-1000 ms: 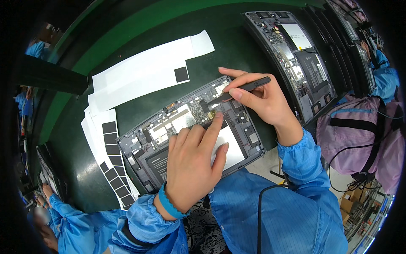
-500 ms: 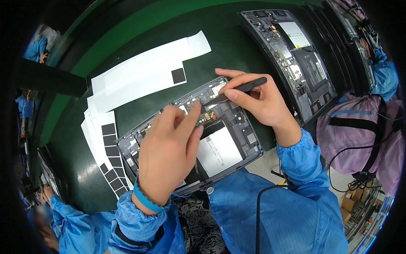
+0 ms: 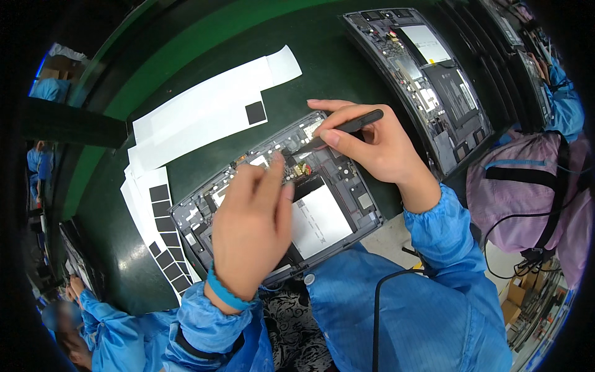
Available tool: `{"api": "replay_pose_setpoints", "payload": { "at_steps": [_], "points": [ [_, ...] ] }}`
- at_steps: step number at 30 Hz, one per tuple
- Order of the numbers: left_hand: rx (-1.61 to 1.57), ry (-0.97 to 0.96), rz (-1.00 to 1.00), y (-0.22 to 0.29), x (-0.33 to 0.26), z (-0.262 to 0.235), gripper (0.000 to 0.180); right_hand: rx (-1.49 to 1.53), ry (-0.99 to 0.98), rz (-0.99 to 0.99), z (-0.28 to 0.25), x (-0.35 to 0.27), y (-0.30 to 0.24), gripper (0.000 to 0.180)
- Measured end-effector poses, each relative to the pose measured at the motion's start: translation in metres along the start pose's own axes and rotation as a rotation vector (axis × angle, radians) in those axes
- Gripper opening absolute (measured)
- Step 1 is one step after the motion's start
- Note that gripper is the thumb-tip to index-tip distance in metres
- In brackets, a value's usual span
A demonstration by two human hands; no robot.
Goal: The recorder is assembling and marking internal components of tablet devices on a factory production line.
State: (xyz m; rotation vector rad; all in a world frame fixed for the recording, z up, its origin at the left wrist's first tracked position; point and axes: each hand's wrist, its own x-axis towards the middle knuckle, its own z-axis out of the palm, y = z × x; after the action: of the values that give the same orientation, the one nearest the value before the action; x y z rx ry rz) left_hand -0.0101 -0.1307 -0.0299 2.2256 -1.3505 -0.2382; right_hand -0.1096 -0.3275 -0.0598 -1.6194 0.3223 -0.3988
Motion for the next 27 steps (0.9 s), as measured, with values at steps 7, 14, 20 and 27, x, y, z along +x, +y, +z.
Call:
{"api": "replay_pose_setpoints", "payload": {
  "at_steps": [7,14,20,27],
  "points": [
    [-0.195,0.081,-0.077,-0.013,0.021,-0.016,0.018,0.002,-0.036,-0.059,-0.002,-0.002,0.002,0.011],
    [-0.252,0.019,-0.002,-0.026,0.041,-0.007,0.016,-0.04,-0.053,-0.076,-0.004,-0.003,0.001,0.013],
    [-0.221,-0.019,-0.002,-0.026,0.046,-0.009,0.014,-0.043,-0.061,-0.075,-0.004,-0.003,0.001,0.014],
    [-0.228,-0.052,-0.033,-0.025,0.051,-0.015,0.014,-0.039,-0.061,-0.078,-0.003,-0.003,0.001,0.014]
  ]
}}
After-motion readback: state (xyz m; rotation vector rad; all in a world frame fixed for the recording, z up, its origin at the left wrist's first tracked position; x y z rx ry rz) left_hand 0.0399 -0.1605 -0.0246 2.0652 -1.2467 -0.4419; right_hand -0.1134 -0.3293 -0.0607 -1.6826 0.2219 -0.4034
